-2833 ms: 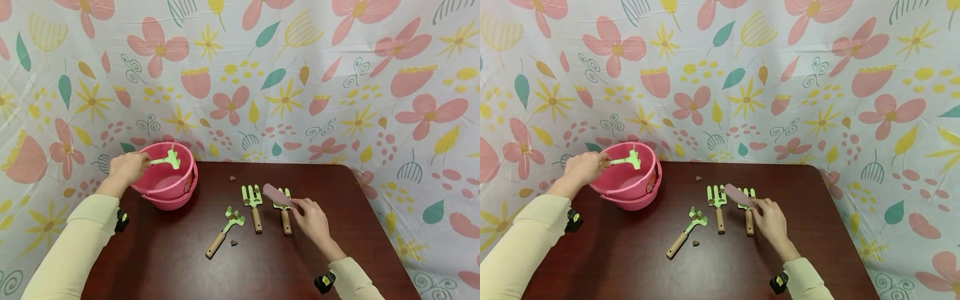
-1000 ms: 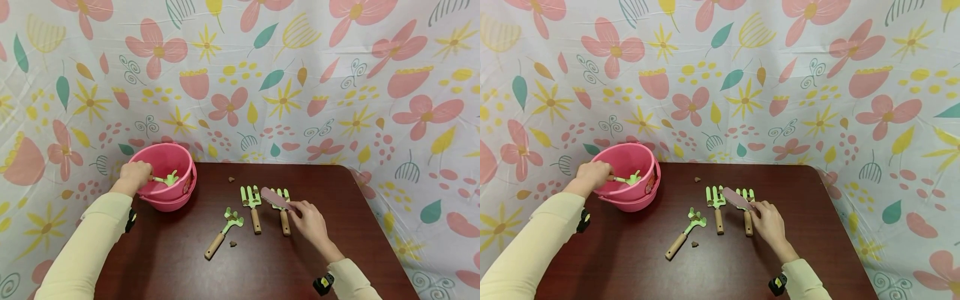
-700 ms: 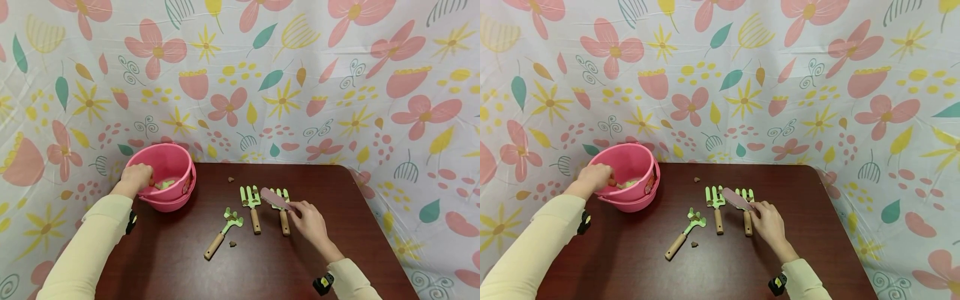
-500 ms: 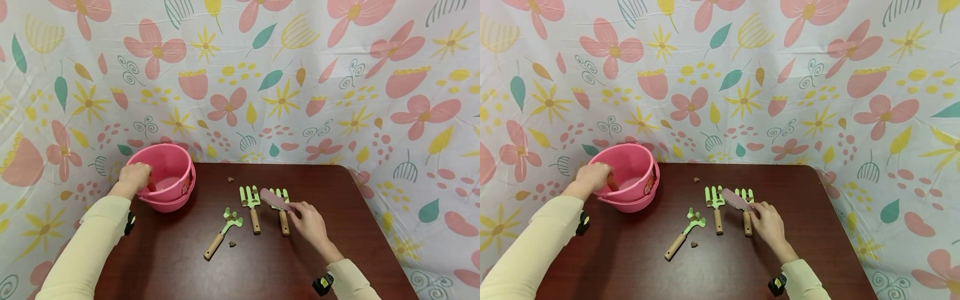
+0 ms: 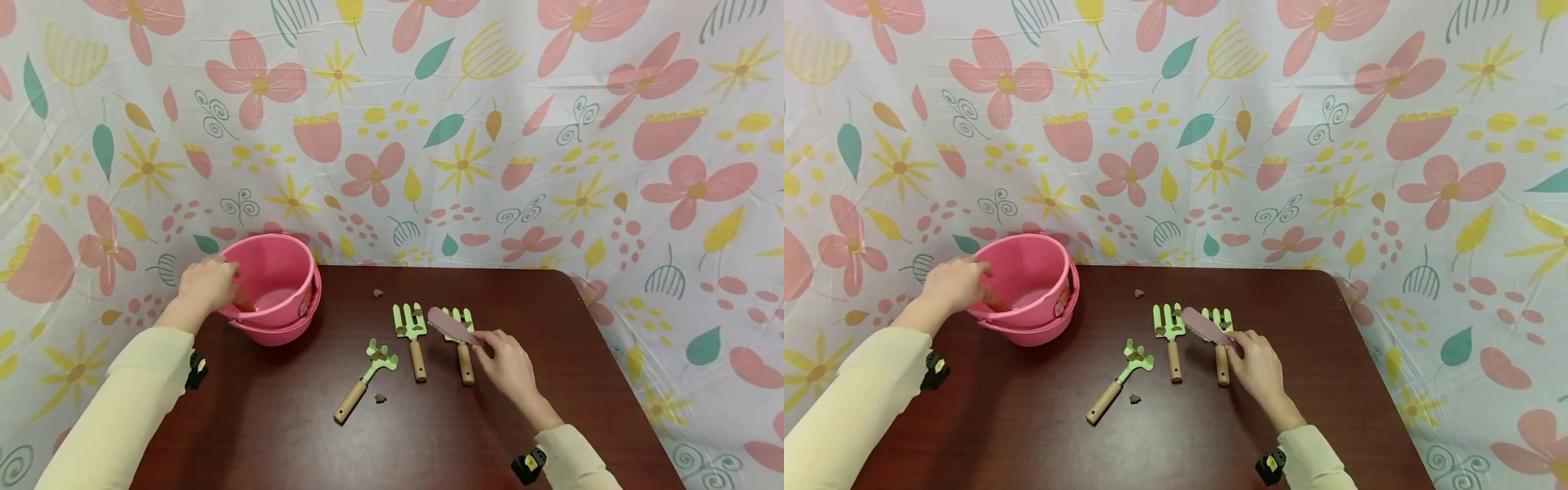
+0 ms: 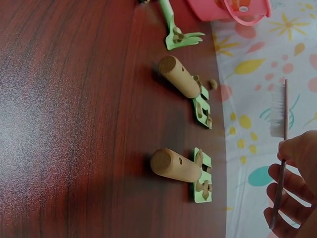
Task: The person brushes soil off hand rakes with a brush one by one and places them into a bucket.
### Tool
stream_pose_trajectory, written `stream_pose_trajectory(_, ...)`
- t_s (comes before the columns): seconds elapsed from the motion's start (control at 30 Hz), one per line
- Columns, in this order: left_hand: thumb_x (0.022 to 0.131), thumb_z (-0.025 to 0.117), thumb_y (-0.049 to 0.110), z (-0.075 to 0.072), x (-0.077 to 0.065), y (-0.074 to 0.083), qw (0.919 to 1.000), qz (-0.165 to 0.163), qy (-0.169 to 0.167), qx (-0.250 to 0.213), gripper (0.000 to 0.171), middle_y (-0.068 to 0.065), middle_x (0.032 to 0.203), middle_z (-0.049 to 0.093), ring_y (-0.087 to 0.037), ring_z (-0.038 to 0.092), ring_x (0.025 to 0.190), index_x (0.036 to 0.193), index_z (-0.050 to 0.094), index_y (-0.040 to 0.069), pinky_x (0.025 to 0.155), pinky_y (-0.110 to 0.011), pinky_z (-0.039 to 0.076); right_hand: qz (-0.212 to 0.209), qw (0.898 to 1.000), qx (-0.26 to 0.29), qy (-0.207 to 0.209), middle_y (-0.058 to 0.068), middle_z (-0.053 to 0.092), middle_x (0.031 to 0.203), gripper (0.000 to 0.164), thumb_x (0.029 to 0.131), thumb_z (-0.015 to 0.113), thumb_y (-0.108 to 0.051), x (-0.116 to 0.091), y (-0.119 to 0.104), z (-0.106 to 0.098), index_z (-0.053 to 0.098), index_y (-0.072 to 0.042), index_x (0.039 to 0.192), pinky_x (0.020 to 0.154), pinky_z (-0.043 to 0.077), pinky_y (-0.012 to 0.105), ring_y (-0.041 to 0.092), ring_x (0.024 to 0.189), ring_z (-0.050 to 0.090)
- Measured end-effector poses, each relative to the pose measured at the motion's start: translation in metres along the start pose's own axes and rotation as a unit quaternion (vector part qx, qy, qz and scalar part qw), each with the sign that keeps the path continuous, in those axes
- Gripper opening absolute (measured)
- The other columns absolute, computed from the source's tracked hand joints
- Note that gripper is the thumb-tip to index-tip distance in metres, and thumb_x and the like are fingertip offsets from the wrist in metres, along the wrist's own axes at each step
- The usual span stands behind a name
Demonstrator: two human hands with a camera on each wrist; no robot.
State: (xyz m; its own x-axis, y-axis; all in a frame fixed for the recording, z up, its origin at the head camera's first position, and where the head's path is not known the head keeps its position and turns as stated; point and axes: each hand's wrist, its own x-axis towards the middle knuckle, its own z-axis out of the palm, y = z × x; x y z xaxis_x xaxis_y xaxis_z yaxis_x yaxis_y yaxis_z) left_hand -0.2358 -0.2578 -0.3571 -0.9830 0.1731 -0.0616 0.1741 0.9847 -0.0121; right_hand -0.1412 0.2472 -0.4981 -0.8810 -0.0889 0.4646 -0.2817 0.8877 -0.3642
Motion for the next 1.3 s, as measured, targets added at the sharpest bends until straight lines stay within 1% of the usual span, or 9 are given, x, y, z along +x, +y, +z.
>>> stream_pose_trajectory(0.07,0.081,0.066,0.017,-0.001,-0.003,0.002,0.9999,0.009,0.011,0.006,0.037,-0.019,0.104,0.060,-0.037,0.053,0.090,0.114,0.059,0.002,0.078,-0.053,0.043,0.001,1.000,-0.002,0.002,0.003,0.064,0.084,0.025,0.076,0.073,-0.014,0.000,0.000,0.000,0.068,-0.013,0.100,0.050,0.036,0.028,0.018,0.065,0.053)
stream_pose_trajectory(0.27,0.080,0.067,0.018,-0.004,-0.008,0.012,0.9984,0.039,0.037,0.019,0.042,-0.020,0.106,0.059,-0.038,0.056,0.093,0.117,0.056,0.001,0.078,-0.054,0.044,0.001,1.000,0.000,0.007,0.004,0.064,0.086,0.024,0.076,0.073,-0.013,0.001,0.001,0.001,0.068,-0.013,0.100,0.051,0.037,0.030,0.021,0.067,0.056)
stream_pose_trajectory(0.5,0.080,0.067,0.019,-0.011,-0.013,0.028,0.9960,0.068,0.056,0.014,0.044,-0.022,0.111,0.056,-0.040,0.052,0.103,0.119,0.055,0.001,0.087,-0.057,0.041,-0.003,1.000,-0.002,0.012,0.005,0.065,0.086,0.024,0.076,0.072,-0.013,0.002,0.001,0.001,0.068,-0.012,0.100,0.051,0.038,0.030,0.022,0.067,0.056)
stream_pose_trajectory(0.7,0.080,0.069,0.019,-0.014,-0.015,0.043,0.9926,0.097,0.072,0.013,0.041,-0.020,0.108,0.056,-0.038,0.053,0.100,0.116,0.057,0.003,0.085,-0.055,0.041,-0.004,1.000,-0.001,0.013,0.004,0.065,0.086,0.025,0.075,0.074,-0.013,0.002,0.001,0.001,0.069,-0.012,0.100,0.051,0.038,0.030,0.021,0.067,0.056)
stream_pose_trajectory(0.87,0.079,0.071,0.020,-0.010,-0.016,0.055,0.9881,0.120,0.097,0.004,0.042,-0.018,0.108,0.058,-0.036,0.054,0.100,0.116,0.060,0.005,0.082,-0.052,0.044,0.001,1.000,-0.003,0.007,0.004,0.065,0.087,0.025,0.076,0.073,-0.015,0.001,0.001,0.001,0.069,-0.013,0.101,0.052,0.038,0.029,0.018,0.068,0.055)
stream_pose_trajectory(1.1,0.078,0.073,0.021,-0.002,-0.017,0.073,0.9808,0.147,0.127,0.016,0.041,-0.015,0.106,0.059,-0.032,0.056,0.095,0.115,0.061,0.007,0.077,-0.046,0.048,0.010,1.000,0.001,0.005,0.003,0.065,0.087,0.024,0.075,0.074,-0.015,-0.001,0.000,0.001,0.069,-0.013,0.099,0.052,0.039,0.029,0.021,0.069,0.057)
stream_pose_trajectory(1.3,0.075,0.075,0.020,0.011,-0.019,0.088,0.9711,0.175,0.162,0.012,0.039,-0.014,0.102,0.061,-0.031,0.056,0.092,0.110,0.063,0.007,0.078,-0.042,0.049,0.011,1.000,0.001,0.008,0.002,0.065,0.086,0.024,0.076,0.074,-0.015,-0.001,-0.002,0.002,0.069,-0.014,0.099,0.051,0.038,0.029,0.019,0.068,0.055)
